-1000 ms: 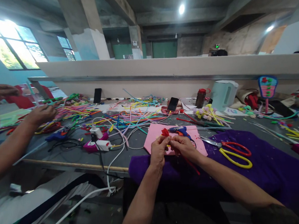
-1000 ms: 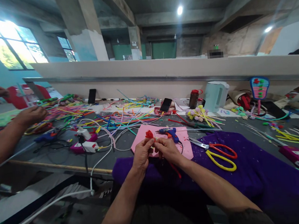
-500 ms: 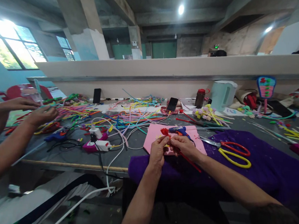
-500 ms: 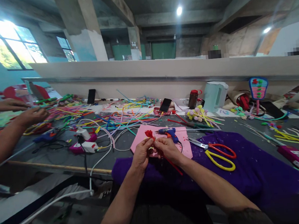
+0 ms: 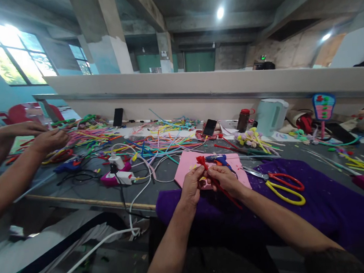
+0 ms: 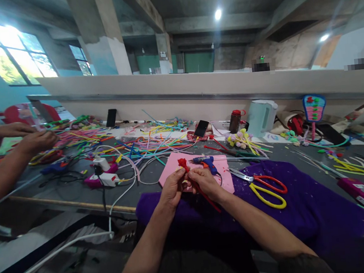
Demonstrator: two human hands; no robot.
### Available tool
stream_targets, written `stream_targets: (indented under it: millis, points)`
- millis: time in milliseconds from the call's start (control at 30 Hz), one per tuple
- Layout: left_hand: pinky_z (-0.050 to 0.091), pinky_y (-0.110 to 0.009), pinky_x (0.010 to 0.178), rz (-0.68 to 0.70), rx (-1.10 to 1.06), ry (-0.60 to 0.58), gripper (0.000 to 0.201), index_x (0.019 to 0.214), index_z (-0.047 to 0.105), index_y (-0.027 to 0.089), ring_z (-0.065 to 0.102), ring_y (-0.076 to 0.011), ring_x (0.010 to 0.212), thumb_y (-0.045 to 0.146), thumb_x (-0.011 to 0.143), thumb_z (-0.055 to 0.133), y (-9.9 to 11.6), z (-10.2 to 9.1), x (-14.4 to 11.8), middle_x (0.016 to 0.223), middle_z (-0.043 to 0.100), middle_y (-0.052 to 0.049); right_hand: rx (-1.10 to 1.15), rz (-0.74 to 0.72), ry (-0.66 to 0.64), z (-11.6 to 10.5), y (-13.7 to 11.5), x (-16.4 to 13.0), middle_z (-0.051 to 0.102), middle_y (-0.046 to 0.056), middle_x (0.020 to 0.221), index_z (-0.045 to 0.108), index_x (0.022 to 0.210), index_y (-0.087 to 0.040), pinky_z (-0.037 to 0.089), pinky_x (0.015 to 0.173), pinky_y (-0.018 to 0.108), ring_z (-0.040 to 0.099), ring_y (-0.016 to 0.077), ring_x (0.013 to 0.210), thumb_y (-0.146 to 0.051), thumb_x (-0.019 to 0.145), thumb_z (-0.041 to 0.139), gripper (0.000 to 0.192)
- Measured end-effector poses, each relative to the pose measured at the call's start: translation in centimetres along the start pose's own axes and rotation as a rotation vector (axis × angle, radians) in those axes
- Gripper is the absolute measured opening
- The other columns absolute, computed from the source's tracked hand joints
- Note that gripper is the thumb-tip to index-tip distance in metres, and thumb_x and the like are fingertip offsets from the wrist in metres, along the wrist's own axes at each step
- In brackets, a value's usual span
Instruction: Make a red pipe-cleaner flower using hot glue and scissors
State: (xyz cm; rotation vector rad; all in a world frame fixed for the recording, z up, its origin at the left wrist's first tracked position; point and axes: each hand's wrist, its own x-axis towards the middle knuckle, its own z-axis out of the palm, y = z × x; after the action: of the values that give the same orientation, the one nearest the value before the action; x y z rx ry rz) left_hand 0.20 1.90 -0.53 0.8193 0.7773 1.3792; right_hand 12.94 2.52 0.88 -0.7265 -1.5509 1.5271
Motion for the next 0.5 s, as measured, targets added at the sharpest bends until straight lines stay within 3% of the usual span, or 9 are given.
stream_targets:
  millis: [233, 500]
  points:
    - [0.034, -0.017, 0.039, -0.064, -0.06, -0.029, 0.041, 0.094, 0.061, 0.013, 0.048, -0.0064, 0.042, 0.036, 0.061, 0.067, -0.07, -0.26, 0.33, 0.056, 0.055, 0.001, 0.071, 0.02, -0.05, -0.12, 0.14, 0.04, 0.056, -0.001, 0.059, 0.055, 0.072, -0.013, 0.032, 0.036, 0.017, 0.047, 0.0052, 0.036, -0.039, 0.077, 0.052, 0.027]
    - [0.038, -0.018, 0.041, -0.066, -0.1, 0.004, 0.035, 0.084, 0.061, 0.013, 0.049, -0.0066, 0.041, 0.033, 0.056, 0.071, -0.05, -0.14, 0.33, 0.051, 0.053, 0.003, 0.095, 0.062, -0.072, -0.15, 0.05, -0.04, 0.057, -0.001, 0.057, 0.057, 0.075, -0.012, 0.032, 0.035, 0.016, 0.047, 0.0048, 0.035, -0.038, 0.077, 0.053, 0.026]
